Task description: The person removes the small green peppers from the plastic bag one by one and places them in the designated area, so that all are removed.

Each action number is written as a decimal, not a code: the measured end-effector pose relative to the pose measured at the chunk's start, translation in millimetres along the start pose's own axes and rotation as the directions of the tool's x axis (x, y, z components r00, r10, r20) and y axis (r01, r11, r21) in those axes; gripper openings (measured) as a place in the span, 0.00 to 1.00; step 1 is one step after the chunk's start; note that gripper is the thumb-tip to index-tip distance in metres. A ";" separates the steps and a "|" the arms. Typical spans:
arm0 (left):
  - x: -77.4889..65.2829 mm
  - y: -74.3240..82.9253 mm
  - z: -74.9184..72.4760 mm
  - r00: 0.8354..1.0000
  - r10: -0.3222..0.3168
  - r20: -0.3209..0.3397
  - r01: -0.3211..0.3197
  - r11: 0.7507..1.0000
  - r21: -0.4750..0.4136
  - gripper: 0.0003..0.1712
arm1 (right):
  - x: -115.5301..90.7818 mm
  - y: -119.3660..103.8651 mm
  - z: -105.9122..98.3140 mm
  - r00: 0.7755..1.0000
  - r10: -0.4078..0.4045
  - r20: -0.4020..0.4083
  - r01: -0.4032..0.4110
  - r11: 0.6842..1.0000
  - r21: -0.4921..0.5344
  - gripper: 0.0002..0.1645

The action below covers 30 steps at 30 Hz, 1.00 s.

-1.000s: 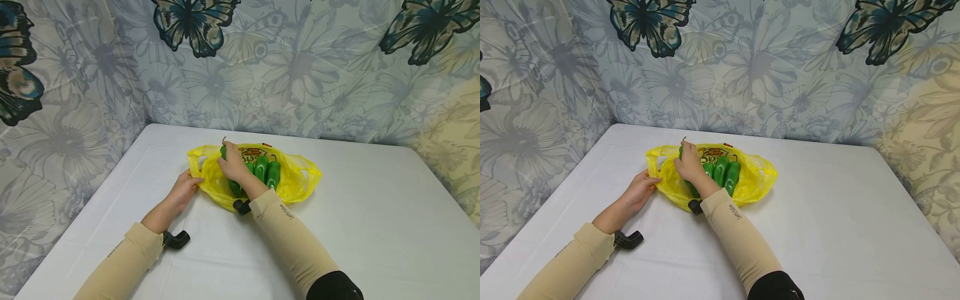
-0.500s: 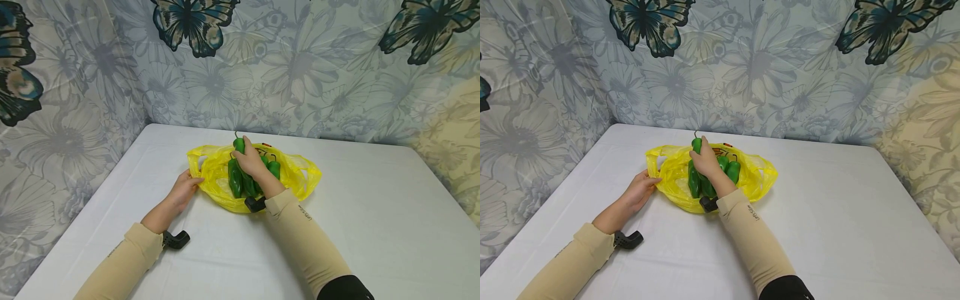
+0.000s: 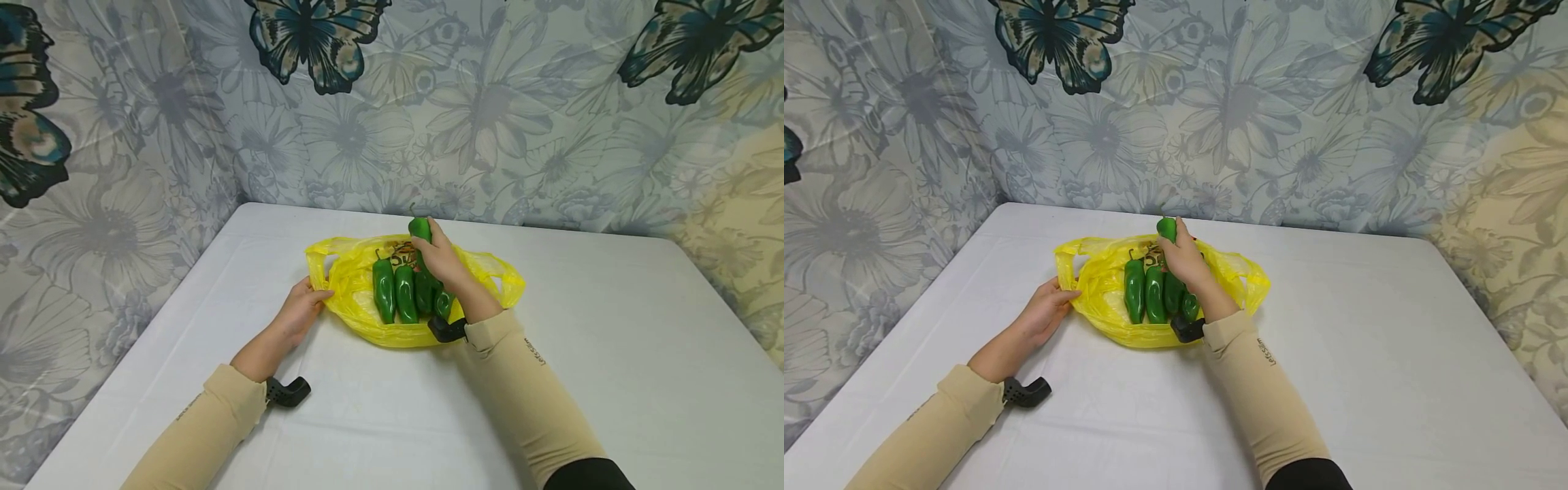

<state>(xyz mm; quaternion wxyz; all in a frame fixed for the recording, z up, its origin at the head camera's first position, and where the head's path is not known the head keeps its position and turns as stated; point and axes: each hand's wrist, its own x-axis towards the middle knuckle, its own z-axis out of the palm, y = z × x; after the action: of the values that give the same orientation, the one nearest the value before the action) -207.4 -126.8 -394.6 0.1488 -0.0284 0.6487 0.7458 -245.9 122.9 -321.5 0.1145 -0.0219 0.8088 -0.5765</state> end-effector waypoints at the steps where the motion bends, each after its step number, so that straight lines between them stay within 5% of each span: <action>1: 0.0 -0.2 0.3 1.000 0.000 -0.001 0.000 1.000 -0.001 0.33 | -1.2 -0.4 -3.1 1.000 -0.001 -0.007 0.001 1.000 -0.001 0.40; 21: -2.0 -0.5 -0.9 1.000 0.004 0.003 -0.004 1.000 -0.003 0.35 | -24.7 -1.5 -78.7 0.993 -0.028 -0.114 0.023 0.999 -0.045 0.42; 30: -0.9 -1.0 0.1 1.000 0.001 0.004 -0.001 1.000 0.003 0.34 | -39.1 16.4 -119.0 0.985 -0.034 -0.172 0.021 0.997 -0.076 0.42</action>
<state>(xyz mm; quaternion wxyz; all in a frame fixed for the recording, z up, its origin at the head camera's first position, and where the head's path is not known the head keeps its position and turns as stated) -206.3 -126.8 -395.3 0.1497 -0.0266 0.6496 0.7449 -231.3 245.3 -293.8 0.0350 0.0130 0.8361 -0.5473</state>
